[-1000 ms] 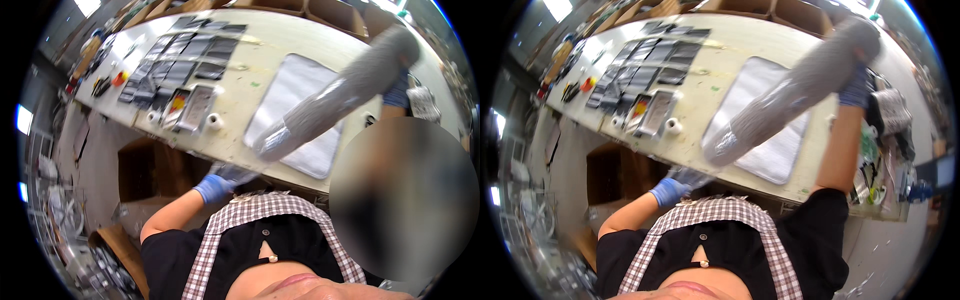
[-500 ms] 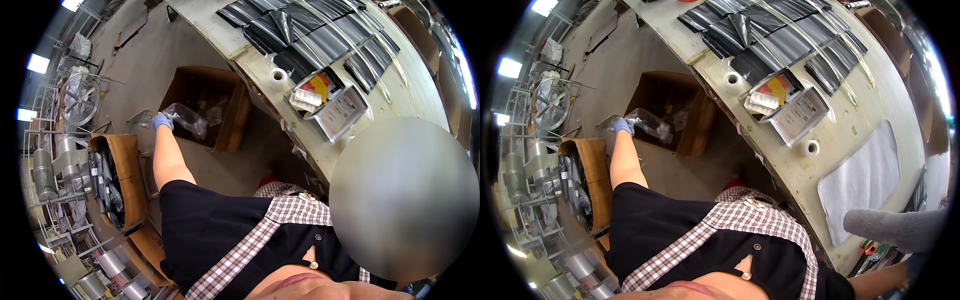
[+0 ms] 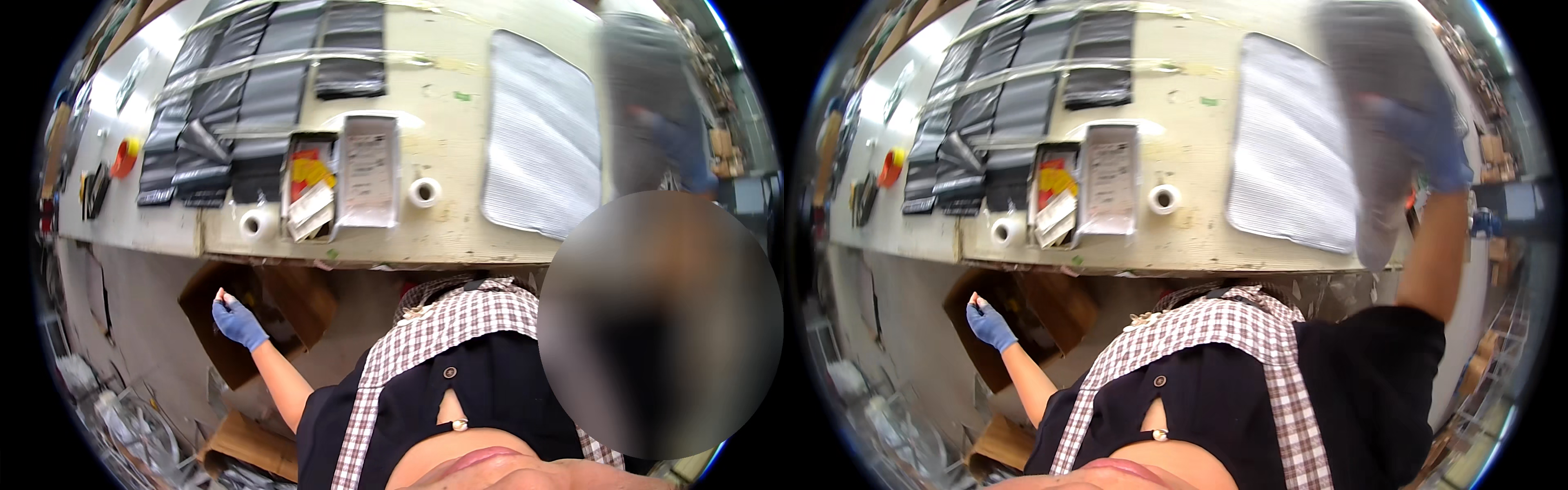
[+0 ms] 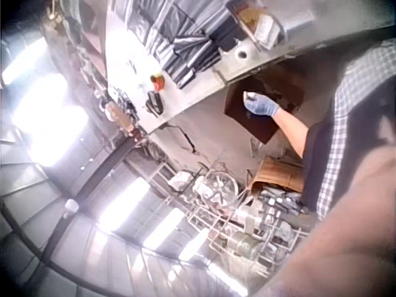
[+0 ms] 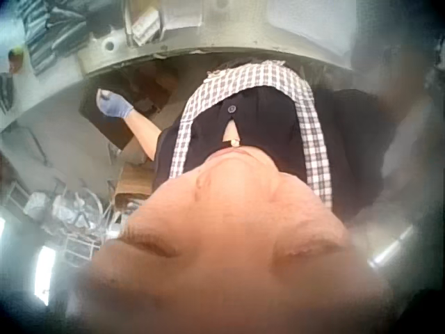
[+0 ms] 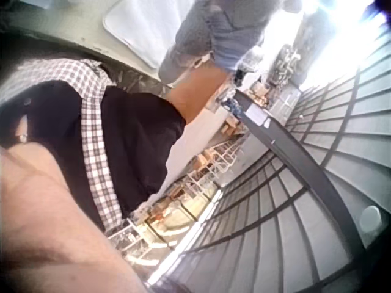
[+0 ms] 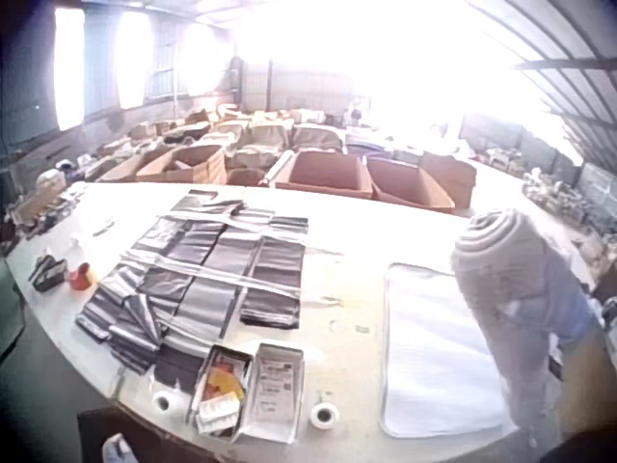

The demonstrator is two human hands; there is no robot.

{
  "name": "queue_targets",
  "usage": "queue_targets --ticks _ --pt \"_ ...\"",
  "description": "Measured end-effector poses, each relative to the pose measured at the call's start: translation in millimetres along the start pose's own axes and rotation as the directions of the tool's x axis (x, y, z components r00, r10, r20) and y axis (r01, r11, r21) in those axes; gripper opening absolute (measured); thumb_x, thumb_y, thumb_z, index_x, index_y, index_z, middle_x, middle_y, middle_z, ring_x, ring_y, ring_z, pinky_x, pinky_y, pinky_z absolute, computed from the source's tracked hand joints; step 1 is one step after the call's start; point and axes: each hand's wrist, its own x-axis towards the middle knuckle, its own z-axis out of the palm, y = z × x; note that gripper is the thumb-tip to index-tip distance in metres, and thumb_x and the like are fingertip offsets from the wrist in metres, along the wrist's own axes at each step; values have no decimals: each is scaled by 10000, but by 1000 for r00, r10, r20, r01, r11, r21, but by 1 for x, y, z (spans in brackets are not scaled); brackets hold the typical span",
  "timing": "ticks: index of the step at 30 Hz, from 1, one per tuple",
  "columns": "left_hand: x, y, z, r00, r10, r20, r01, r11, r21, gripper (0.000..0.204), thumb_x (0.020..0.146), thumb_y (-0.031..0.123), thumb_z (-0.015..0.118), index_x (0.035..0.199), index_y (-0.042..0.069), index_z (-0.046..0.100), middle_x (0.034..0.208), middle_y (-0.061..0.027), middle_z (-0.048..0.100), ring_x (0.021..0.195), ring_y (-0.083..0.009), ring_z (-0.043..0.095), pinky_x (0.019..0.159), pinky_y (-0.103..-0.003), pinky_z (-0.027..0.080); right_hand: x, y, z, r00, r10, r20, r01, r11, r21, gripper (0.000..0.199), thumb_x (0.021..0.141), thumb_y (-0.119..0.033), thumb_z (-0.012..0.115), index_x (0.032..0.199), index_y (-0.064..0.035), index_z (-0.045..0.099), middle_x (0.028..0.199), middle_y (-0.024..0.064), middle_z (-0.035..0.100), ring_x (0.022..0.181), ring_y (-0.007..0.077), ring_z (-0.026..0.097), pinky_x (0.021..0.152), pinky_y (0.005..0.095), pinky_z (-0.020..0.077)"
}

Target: The person rolls foam mats, wraps them in clear plastic film, and places them into shipping bags, applying labels and tape to secure the packages.

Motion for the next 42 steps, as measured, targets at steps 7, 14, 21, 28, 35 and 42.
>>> queue_targets --ticks 7,14,21,28,35,42 --pt "-159 370 23 369 927 64 -619 296 -727 272 764 8 661 1021 95 679 954 -81 660 865 -258 641 771 -366 523 -2 66 205 823 -407 397 415 907 69 868 743 -524 770 1399 -91 402 1287 221 532 1170 334 554 958 413 504" --pt "-314 467 91 72 984 162 -662 169 -730 297 765 91 679 1061 87 665 1029 -85 645 890 -270 630 757 -386 530 -52 248 247 828 -318 463 265 948 177 919 725 -317 794 1497 -150 324 1357 176 506 1255 313 502 1099 457 347" --pt "-369 495 120 102 952 287 -762 261 -593 318 774 94 667 1092 82 671 990 -85 653 869 -273 634 705 -397 536 -67 292 231 850 -404 338 285 892 351 652 722 -242 775 1320 -97 561 1104 140 622 1010 298 628 864 397 524" --pt "-379 481 123 159 959 235 -824 259 -504 219 743 116 696 961 107 705 955 -63 674 851 -252 657 688 -384 553 -83 309 248 759 -455 466 280 874 398 746 685 -287 811 1363 -139 537 1122 136 618 1024 309 630 879 411 519" --pt "-372 477 125 153 964 216 -820 246 -517 223 752 107 663 963 123 730 950 -49 680 825 -251 661 660 -362 556 -86 295 235 713 -412 567 231 902 365 783 695 -313 822 1390 -139 506 1186 140 604 1091 306 614 925 403 515" --pt "-364 480 129 84 973 214 -841 184 -509 217 742 134 688 954 132 733 927 -24 656 864 -233 639 732 -377 537 -81 295 260 660 -403 634 202 908 368 878 656 -344 840 1423 -125 473 1239 154 586 1123 318 602 954 400 505"
